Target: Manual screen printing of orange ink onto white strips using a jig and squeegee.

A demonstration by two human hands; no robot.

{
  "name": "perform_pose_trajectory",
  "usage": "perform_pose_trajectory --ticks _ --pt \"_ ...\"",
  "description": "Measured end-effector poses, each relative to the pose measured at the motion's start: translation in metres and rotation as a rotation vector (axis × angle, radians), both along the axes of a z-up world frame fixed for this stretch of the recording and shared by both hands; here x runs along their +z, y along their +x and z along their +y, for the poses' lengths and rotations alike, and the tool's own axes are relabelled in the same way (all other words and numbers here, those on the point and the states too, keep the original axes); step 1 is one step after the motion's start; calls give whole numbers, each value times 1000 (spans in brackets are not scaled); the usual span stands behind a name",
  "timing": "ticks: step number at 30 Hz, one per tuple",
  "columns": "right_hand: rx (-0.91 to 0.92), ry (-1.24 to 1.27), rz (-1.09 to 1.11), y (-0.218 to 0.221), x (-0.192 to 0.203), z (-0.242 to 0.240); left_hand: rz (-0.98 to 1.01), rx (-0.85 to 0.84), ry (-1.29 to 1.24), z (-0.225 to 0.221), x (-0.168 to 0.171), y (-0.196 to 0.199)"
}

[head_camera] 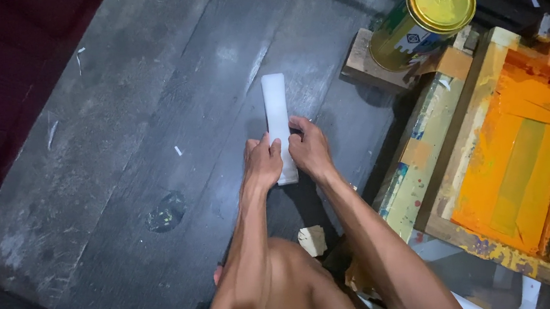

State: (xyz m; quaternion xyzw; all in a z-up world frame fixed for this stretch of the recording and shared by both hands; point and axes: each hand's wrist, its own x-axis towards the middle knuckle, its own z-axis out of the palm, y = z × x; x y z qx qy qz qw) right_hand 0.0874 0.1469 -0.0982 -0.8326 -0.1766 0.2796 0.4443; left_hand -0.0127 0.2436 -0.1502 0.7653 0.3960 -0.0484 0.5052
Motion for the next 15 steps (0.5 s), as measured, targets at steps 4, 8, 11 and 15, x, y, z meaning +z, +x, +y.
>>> perform_pose_trajectory --ticks 4,8,11,15 --pt "22 5 -5 -1 7 0 5 -25 6 -5 4 1" --pt "25 17 -25 -1 6 0 40 -53 25 -6 9 3" --pt "11 32 0 -2 8 -1 44 -60 22 -7 10 1" --pt "23 57 -57 1 -2 -4 15 29 86 -4 -14 1"
